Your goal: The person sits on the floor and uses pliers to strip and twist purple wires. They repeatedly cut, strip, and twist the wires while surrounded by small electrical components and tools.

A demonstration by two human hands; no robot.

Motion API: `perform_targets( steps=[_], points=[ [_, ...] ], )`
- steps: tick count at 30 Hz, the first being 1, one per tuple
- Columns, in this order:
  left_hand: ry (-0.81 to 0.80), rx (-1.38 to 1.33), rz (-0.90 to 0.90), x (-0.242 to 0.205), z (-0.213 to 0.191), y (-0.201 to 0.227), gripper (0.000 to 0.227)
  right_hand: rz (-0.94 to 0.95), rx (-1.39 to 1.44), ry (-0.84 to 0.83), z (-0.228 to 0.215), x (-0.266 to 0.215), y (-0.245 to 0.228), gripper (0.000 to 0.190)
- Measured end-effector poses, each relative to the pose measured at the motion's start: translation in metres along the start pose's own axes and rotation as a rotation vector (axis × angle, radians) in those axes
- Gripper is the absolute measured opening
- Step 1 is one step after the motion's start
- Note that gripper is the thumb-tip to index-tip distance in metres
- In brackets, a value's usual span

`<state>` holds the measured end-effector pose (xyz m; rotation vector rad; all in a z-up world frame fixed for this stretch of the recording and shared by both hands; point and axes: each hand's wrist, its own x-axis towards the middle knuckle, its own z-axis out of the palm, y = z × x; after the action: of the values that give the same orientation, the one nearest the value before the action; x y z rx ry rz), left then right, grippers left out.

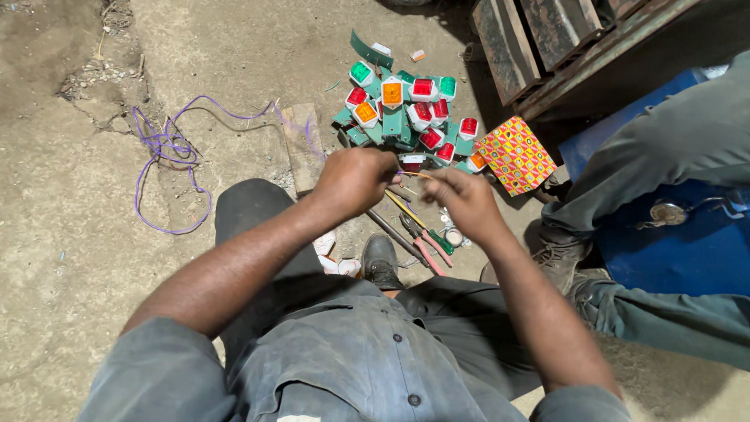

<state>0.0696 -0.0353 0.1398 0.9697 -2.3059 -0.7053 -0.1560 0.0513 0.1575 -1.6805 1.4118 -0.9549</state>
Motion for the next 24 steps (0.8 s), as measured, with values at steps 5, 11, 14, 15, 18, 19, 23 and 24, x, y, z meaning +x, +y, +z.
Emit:
perform_targets(
  steps=[5,11,14,15,18,19,23,24],
  points=[
    [-0.273,-0.237,-0.069,0.013,-0.018,0.000,0.023,-0.694,-0.813,0.164,-0.005,-0.004,-0.032,0.025],
    [-0.402,-0.658,-0.357,0.012,-0.014,0.012,0.018,-0.513,-0.748,0.334,-0.008,-0.003,-0.016,0.016],
    [0.084,-0.229,0.137,0.002,-0.003,0.018,0.010,0.044,-0.064,0.325,-0.005,-0.004,0.004,0.018],
    [0.289,-0.004,0.398,-0.001,0.000,0.018,0.010,0.152,0.139,0.299,-0.003,-0.002,0.010,0.018],
    [0.291,0.248,0.488,-0.007,0.006,0.014,0.010,0.254,0.359,0.198,0.001,-0.004,0.019,0.020],
    [0.260,0.176,0.410,-0.005,0.007,0.012,0.008,0.249,0.356,0.185,0.001,-0.003,0.018,0.020],
    [0.080,-0.058,0.094,0.003,0.010,0.005,0.014,-0.188,-0.311,0.156,0.001,-0.010,-0.002,0.025],
    [0.027,-0.103,0.017,0.007,0.009,0.003,0.018,-0.384,-0.568,0.176,0.001,-0.010,-0.009,0.027]
  ],
)
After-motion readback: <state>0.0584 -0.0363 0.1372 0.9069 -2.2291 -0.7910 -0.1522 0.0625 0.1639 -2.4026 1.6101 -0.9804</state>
